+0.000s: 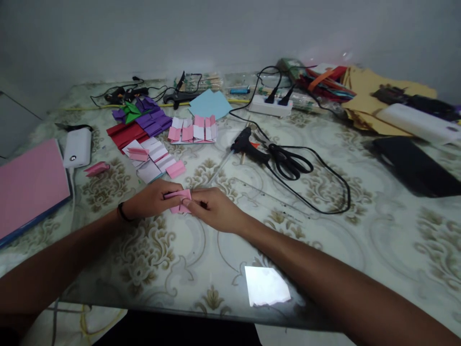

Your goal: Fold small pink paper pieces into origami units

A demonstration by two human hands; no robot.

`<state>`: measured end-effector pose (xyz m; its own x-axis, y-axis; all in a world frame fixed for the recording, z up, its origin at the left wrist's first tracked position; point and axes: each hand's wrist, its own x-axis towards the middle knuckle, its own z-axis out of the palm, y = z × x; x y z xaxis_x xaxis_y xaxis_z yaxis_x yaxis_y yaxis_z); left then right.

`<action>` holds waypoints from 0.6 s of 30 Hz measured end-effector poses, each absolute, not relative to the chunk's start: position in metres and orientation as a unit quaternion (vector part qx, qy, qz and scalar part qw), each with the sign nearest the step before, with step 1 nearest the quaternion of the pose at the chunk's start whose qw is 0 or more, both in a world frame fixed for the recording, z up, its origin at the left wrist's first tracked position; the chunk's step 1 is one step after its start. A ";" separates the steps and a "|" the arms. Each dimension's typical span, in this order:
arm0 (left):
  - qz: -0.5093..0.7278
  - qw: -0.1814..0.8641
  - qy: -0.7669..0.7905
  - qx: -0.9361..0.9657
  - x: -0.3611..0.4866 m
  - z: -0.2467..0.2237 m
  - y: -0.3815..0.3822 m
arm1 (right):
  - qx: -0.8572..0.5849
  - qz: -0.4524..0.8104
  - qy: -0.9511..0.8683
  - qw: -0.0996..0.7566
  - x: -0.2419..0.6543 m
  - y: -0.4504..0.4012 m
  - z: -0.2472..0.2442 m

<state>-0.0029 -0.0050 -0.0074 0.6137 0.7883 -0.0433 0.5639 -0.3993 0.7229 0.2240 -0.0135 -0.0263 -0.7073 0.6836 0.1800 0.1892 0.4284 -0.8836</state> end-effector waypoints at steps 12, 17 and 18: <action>0.150 0.360 0.408 0.826 -0.004 -0.007 -0.004 | -0.275 0.457 -0.801 0.274 0.224 -0.013 -0.024; 0.149 0.362 0.406 0.826 -0.003 -0.006 -0.004 | -0.275 0.458 -0.801 0.271 0.224 -0.013 -0.024; 0.149 0.362 0.407 0.825 -0.003 -0.006 -0.004 | -0.274 0.457 -0.802 0.272 0.224 -0.013 -0.025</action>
